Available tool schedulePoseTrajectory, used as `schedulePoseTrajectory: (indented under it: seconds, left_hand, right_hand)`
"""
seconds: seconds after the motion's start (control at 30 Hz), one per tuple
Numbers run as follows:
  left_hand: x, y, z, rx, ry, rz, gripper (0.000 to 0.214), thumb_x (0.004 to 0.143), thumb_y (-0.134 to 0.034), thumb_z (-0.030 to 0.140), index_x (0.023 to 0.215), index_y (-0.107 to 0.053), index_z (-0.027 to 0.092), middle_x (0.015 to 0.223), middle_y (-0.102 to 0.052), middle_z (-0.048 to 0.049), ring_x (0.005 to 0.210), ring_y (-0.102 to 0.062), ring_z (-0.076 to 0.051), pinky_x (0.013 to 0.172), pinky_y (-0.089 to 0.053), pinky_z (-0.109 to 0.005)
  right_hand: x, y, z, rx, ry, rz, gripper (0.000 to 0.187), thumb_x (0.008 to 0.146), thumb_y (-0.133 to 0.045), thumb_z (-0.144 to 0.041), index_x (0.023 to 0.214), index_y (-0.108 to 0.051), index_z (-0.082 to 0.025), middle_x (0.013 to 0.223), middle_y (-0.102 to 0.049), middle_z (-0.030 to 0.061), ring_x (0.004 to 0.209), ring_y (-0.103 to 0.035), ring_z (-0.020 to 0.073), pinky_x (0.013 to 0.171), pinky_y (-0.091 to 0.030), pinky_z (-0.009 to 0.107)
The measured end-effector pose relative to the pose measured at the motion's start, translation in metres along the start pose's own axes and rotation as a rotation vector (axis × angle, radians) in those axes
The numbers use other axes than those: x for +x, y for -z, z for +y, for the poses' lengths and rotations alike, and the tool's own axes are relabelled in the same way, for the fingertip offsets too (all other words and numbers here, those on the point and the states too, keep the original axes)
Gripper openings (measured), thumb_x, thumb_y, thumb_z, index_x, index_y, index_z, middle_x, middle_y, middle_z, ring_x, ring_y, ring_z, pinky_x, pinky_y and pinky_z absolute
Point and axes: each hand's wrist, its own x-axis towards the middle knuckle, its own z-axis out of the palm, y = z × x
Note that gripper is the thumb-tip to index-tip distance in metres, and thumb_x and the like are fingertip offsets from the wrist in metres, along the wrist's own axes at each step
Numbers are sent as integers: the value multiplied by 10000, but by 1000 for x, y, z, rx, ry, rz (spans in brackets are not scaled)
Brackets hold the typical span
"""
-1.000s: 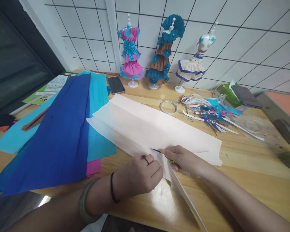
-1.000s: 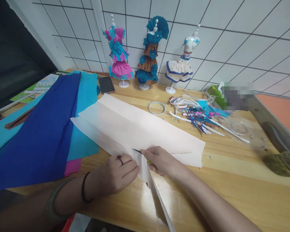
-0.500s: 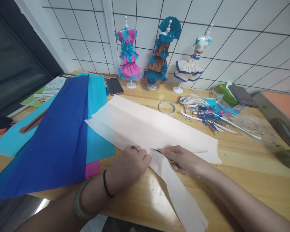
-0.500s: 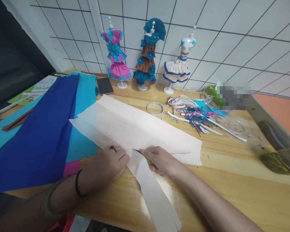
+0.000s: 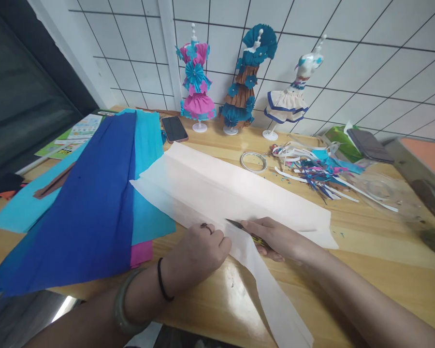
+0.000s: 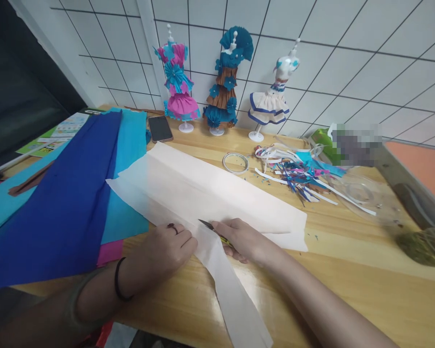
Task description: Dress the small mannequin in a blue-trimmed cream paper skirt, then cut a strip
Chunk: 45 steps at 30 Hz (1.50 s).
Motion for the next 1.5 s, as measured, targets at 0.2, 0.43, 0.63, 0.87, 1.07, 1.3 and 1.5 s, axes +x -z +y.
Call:
schedulePoseTrajectory:
  seconds: [0.2, 0.43, 0.63, 0.87, 1.07, 1.3, 1.5]
  left_hand:
    - [-1, -1, 3, 23, 26, 59, 179, 765, -440, 38, 671, -405, 186, 568, -541, -35, 496, -510, -194, 420, -408, -301]
    - [-1, 1, 4, 57, 20, 121, 178, 752, -437, 39, 656, -413, 187, 540, -527, -27, 455, -505, -192, 388, -409, -312]
    - [-1, 0, 4, 36, 30, 121, 191, 756, -439, 28, 648, -425, 185, 548, -531, -25, 466, -514, -197, 383, -422, -326]
    - [0, 2, 4, 42, 30, 137, 197, 756, -423, 19, 647, -412, 183, 533, -522, -16, 452, -508, -184, 380, -421, -307]
    - [-1, 0, 5, 29, 30, 135, 186, 759, -418, 30, 651, -421, 181, 539, -528, -21, 450, -512, -194, 373, -422, -319]
    - [-1, -1, 5, 14, 32, 152, 194, 756, -423, 27, 642, -409, 183, 530, -528, -15, 450, -511, -186, 385, -423, -311]
    - [-1, 0, 5, 10, 37, 146, 196, 760, -420, 26, 650, -407, 187, 534, -532, -17, 458, -514, -186, 393, -418, -307]
  right_hand:
    - [9, 0, -4, -46, 25, 5, 452, 860, -376, -597, 667, -429, -191, 452, -423, -69, 297, -285, 33, 298, -176, 184]
    - [13, -4, -12, -71, 34, -14, 445, 885, -358, -544, 621, -418, -191, 400, -372, -75, 295, -288, 42, 302, -176, 187]
    - [13, -4, -16, -117, 33, 8, 468, 907, -336, -516, 575, -398, -193, 353, -344, -77, 282, -282, 43, 315, -190, 192]
    - [15, -6, -16, -103, 31, 21, 454, 892, -357, -538, 595, -404, -198, 363, -348, -80, 291, -282, 50, 312, -183, 198]
    - [17, -7, -10, -91, 64, 25, 476, 862, -374, -599, 600, -406, -203, 379, -347, -78, 300, -289, 57, 309, -189, 205]
    - [16, -7, -13, -122, 49, 48, 458, 868, -385, -573, 597, -394, -204, 381, -321, -84, 304, -272, 54, 310, -173, 203]
    - [14, -9, -17, -142, 48, 40, 444, 886, -377, -526, 588, -409, -198, 379, -317, -83, 307, -260, 50, 319, -172, 203]
